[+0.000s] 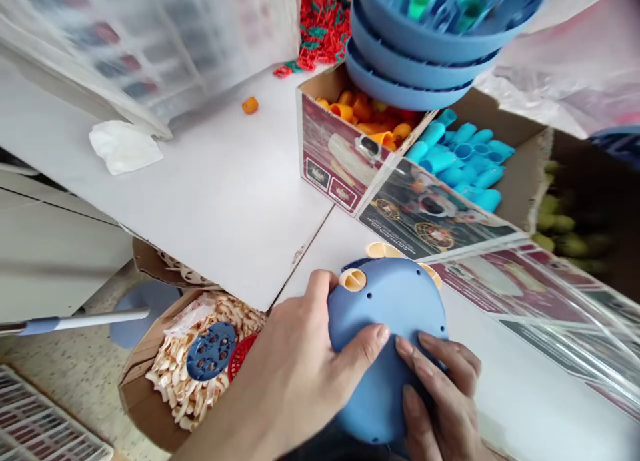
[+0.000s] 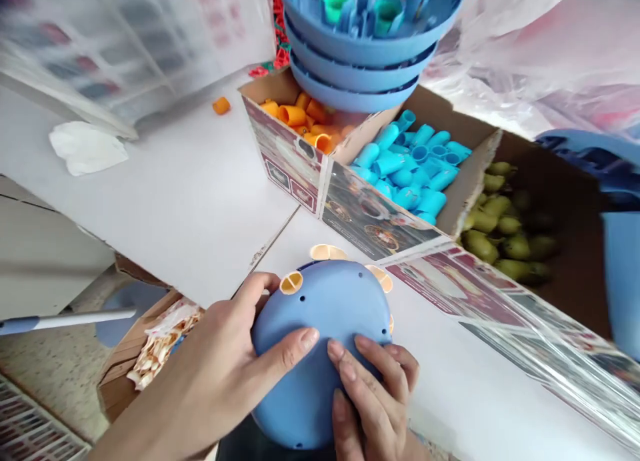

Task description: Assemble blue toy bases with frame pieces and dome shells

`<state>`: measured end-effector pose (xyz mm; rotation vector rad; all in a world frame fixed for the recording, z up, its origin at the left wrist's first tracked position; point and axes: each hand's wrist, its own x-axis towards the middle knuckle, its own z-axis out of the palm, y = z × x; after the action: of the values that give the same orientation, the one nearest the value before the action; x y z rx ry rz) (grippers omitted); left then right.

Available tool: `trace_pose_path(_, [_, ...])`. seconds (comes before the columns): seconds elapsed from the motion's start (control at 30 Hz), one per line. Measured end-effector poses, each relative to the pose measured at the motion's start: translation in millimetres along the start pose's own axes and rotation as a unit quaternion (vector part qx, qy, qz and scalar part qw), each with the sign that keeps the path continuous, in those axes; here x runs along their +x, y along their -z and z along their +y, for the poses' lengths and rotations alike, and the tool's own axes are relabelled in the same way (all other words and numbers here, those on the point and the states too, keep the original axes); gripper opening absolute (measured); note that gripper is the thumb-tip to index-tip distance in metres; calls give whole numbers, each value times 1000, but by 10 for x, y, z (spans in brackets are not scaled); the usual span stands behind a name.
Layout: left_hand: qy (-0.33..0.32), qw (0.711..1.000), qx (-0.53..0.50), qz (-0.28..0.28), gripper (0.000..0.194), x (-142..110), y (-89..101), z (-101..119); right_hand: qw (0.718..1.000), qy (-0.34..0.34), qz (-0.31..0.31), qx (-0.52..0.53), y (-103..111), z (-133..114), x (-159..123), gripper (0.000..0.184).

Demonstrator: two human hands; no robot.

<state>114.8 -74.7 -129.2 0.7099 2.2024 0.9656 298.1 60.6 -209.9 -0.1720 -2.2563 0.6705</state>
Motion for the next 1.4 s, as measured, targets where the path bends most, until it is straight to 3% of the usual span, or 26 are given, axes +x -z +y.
trace_pose_path(0.1, [18, 989, -134, -54, 52, 44, 14, 18, 998, 59, 16, 4, -86, 11, 57, 66])
trace_pose_path(0.2, [29, 952, -281, -115, 45, 62, -12, -20, 997, 66, 35, 13, -82, 28, 110, 65])
trace_pose_path(0.37, [46, 927, -359, -95, 49, -94, -39, -58, 994, 55, 89, -4, 174, 189, -1, 57])
trace_pose_path(0.5, [-5, 937, -346, -56, 53, -268, -67, 34, 989, -26, 139, 50, 366, 344, -200, 51])
trace_pose_path(0.7, [-37, 947, -316, -33, 57, -409, -210, 295, 984, 27, 143, 103, 340, 251, -269, 58])
trace_pose_path(0.9, [-51, 948, -314, -31, 56, -571, -290, 310, 979, -5, 163, 119, 399, 252, -330, 55])
trace_pose_path(1.03, [-101, 942, -316, -56, 58, -627, -302, 358, 976, -21, 158, 151, 456, 156, -355, 56])
trace_pose_path(1.17, [-99, 948, -284, -103, 53, -588, -237, 415, 970, -27, 135, 201, 514, -43, -248, 54])
trace_pose_path(1.27, [-110, 963, -223, -102, 48, -546, -165, 439, 964, -37, 98, 244, 584, -143, -189, 48])
trace_pose_path(1.4, [-188, 962, -172, -95, 37, -519, -130, 491, 963, -58, 62, 254, 748, -202, -143, 51])
